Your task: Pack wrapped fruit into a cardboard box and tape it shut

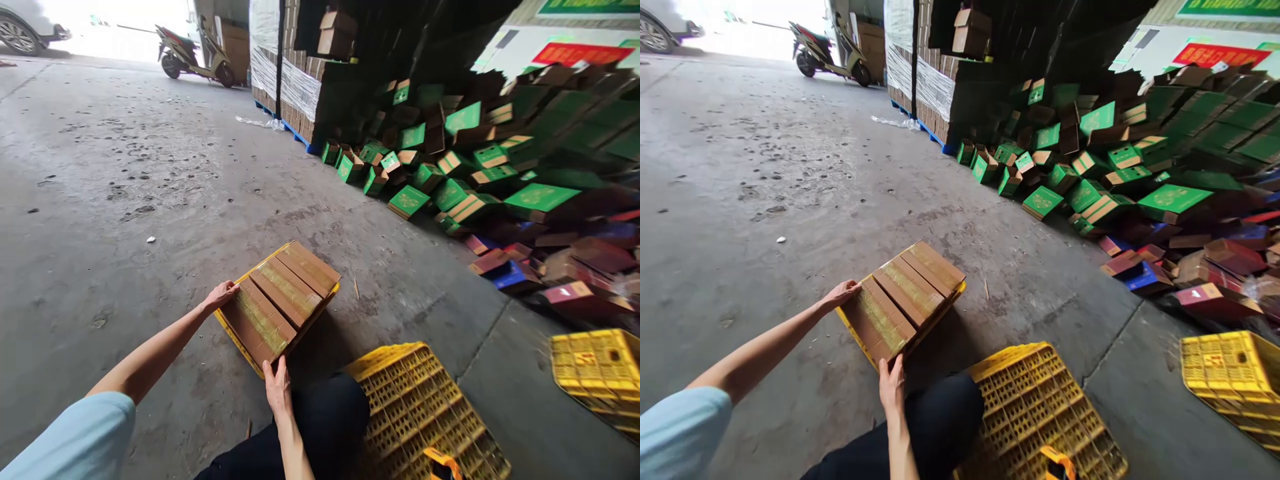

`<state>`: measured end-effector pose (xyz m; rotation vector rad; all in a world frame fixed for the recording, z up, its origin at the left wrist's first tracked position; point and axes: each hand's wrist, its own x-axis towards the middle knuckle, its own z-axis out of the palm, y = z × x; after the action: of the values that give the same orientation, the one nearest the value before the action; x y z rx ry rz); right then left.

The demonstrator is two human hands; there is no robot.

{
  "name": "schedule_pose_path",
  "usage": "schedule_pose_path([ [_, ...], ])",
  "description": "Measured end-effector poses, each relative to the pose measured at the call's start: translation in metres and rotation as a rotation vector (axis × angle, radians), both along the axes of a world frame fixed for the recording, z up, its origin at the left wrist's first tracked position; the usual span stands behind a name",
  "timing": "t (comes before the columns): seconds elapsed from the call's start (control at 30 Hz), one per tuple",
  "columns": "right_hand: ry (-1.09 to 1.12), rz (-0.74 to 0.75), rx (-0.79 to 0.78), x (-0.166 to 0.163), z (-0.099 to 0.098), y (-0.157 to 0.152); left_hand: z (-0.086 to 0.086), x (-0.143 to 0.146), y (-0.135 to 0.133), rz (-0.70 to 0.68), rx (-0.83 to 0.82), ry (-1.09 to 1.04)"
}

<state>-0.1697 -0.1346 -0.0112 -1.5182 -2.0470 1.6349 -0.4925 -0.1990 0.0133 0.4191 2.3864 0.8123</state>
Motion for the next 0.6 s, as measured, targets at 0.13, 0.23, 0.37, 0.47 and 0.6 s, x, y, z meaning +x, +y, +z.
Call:
schedule_pose_path([
  [0.13, 0.013, 0.04, 0.024, 0.003, -0.011, -0.005, -0.003, 0.001, -0.003, -0.011, -0.033, 0.01],
  [0.23, 0.056, 0.046, 0.07, 0.006, -0.018, -0.009, -0.004, 0.004, -0.005, -0.025, -0.062, 0.022],
  [0.37, 0.091, 0.053, 0.182, 0.007, -0.018, -0.012, -0.003, 0.015, -0.006, -0.035, -0.108, 0.068],
  [0.47, 0.093, 0.111, 0.24, 0.01, -0.01, -0.012, -0.002, 0.031, -0.006, -0.012, -0.14, 0.138],
  [0.6, 0.121, 0.154, 0.272, 0.017, 0.001, -0.014, 0.001, 0.065, -0.007, 0.048, -0.168, 0.239],
])
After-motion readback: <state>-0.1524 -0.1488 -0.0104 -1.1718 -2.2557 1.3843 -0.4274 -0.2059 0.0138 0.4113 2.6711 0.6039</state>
